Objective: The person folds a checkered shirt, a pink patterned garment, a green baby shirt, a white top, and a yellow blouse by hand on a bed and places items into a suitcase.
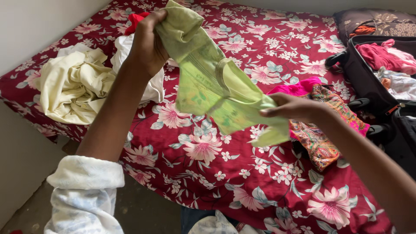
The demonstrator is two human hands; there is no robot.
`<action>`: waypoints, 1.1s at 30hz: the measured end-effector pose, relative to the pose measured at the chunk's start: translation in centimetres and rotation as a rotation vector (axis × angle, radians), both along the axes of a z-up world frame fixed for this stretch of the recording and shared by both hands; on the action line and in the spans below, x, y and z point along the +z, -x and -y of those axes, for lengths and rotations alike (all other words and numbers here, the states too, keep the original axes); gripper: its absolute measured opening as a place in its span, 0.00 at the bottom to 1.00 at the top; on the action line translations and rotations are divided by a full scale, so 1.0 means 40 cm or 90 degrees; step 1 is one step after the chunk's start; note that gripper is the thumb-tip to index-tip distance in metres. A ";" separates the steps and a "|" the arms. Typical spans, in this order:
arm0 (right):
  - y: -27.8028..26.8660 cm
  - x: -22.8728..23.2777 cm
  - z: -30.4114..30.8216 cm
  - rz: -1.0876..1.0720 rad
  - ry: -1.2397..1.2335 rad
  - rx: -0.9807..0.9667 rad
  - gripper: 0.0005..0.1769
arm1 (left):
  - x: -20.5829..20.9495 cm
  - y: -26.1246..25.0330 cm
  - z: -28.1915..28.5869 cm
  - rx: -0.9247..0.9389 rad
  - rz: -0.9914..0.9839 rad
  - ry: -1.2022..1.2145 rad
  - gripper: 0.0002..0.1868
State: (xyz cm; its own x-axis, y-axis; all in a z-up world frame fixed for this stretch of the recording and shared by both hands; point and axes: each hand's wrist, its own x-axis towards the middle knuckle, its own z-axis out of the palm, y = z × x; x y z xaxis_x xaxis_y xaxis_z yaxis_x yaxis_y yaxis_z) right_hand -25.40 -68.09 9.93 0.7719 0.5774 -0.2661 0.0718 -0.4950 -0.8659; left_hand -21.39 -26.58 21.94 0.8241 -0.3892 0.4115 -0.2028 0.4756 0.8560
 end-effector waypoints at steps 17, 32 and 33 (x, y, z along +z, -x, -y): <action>-0.563 -0.311 0.025 0.126 0.133 -0.107 0.24 | -0.720 -0.629 -0.021 0.497 -0.245 -0.220 0.18; -0.516 -0.275 0.024 0.163 0.313 0.052 0.50 | -0.729 -0.577 0.075 0.340 0.422 -1.039 0.26; -0.494 -0.255 0.018 0.187 0.334 0.070 0.54 | -0.722 -0.571 0.056 0.353 0.407 -1.063 0.22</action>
